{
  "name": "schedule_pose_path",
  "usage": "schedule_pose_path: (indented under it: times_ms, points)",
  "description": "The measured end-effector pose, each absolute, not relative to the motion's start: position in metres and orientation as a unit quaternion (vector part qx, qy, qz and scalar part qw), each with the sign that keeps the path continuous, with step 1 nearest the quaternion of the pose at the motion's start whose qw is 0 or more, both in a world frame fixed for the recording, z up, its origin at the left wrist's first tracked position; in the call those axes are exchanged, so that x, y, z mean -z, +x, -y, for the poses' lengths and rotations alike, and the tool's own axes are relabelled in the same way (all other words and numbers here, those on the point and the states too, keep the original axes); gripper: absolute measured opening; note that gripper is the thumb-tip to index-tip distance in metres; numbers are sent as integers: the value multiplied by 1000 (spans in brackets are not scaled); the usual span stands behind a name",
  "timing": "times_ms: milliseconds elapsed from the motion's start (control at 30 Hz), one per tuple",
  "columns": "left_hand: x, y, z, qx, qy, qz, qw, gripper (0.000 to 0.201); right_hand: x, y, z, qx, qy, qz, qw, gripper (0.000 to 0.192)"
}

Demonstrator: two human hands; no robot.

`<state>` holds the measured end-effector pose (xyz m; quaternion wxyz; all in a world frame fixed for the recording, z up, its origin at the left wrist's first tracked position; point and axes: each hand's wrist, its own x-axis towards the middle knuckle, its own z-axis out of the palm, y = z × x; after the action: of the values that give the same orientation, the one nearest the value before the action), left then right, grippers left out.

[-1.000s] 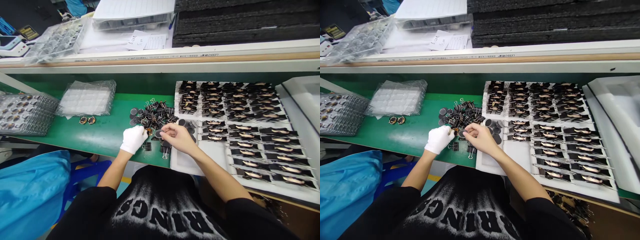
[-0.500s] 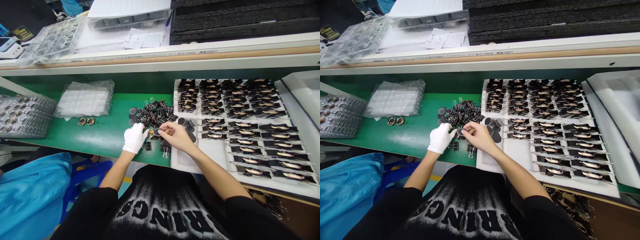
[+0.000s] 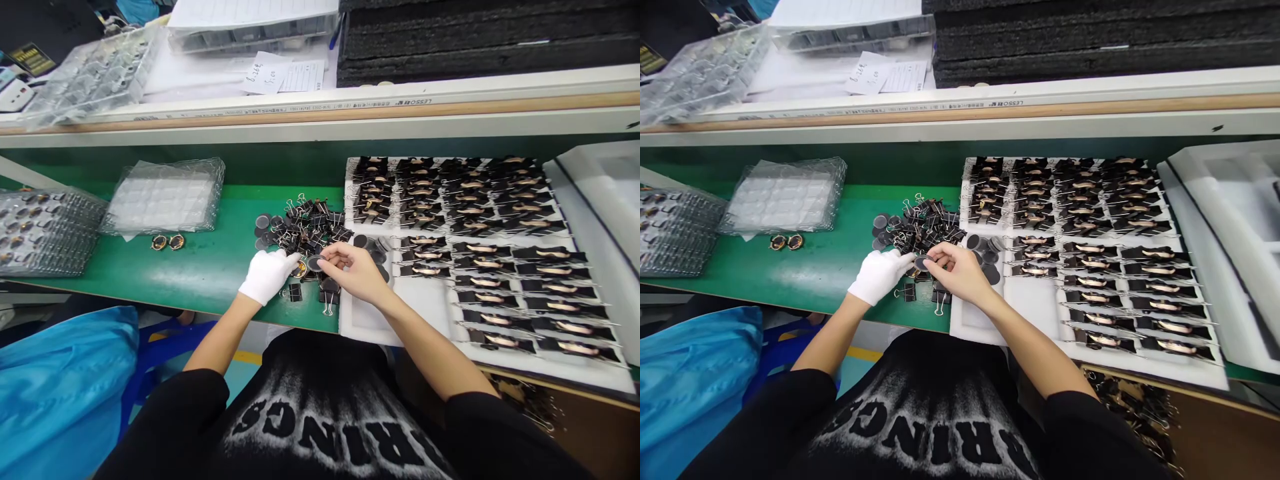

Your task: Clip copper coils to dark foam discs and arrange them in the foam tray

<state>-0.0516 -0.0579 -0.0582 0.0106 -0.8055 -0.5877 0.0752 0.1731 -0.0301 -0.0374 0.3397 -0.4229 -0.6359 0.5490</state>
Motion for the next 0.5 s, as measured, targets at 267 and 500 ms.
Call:
schedule_pose_path:
  times_ms: [267,500]
  points:
    - [46,-55,51,-97,-805,584,27,36,38,175,28,-609,-420,576,348,24]
    - [21,-51,59,19,-785,612,90,32,38,172,28,-619,-397,596,322,23]
